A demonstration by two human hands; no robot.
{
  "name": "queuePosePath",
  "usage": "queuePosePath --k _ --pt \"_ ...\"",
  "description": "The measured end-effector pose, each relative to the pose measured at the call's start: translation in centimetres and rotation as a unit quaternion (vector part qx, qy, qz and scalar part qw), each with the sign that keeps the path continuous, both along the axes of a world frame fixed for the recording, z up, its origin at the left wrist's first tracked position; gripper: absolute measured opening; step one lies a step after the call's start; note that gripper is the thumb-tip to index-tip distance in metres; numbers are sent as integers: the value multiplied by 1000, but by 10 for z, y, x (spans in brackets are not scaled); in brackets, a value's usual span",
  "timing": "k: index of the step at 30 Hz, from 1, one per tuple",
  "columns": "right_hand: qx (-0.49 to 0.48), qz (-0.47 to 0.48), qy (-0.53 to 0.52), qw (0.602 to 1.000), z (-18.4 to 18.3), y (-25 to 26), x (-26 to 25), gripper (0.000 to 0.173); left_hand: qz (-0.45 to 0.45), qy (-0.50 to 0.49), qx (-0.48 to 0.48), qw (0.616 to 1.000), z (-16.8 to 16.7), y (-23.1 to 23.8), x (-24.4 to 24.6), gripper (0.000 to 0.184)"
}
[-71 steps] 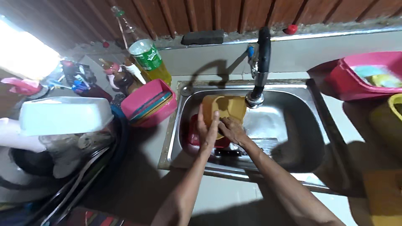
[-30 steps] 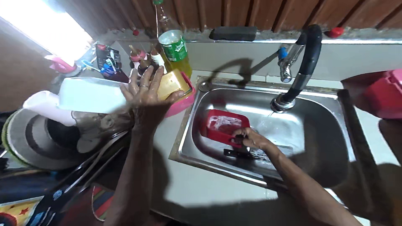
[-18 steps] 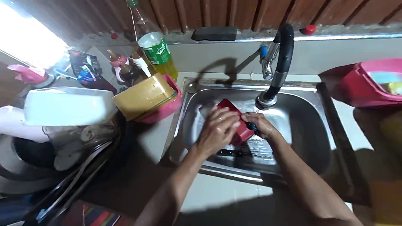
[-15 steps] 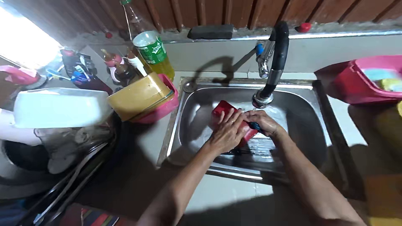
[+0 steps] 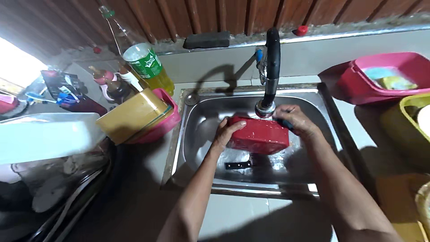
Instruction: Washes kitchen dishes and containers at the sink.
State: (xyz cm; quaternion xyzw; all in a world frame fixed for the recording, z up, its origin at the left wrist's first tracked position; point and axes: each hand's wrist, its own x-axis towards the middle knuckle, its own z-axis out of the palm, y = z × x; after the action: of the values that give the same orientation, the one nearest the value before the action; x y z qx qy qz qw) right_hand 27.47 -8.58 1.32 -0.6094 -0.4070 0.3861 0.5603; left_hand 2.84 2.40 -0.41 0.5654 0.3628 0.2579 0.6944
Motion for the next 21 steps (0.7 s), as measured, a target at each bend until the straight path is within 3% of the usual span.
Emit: queuePosePath --k 3,5,7,9,12,17,19,21 --pt "47 -270 60 960 -6 23 6 24 131 65 -56 988 -10 -9 -2 45" --pt "10 -322 66 944 -12 29 -7 31 227 66 -122 964 -27 -15 0 47" --pt "-73 -245 -4 967 -30 29 -41 49 294 41 -197 934 -44 -16 4 47" --pt "-81 -113 -115 984 -54 34 -88 40 309 34 -252 917 -50 -18 5 51" --pt "-68 96 -304 946 -69 27 -141 49 334 66 -284 896 -52 -14 -4 54" --pt "-166 69 -391 902 -83 41 -94 56 359 64 -291 884 -50 -17 -1 54" --pt "-135 61 -384 911 -79 37 -119 49 369 80 -292 879 -53 -15 -1 55" --pt "-98 113 -352 924 -70 26 -144 48 368 88 -289 879 -55 -10 -2 52"
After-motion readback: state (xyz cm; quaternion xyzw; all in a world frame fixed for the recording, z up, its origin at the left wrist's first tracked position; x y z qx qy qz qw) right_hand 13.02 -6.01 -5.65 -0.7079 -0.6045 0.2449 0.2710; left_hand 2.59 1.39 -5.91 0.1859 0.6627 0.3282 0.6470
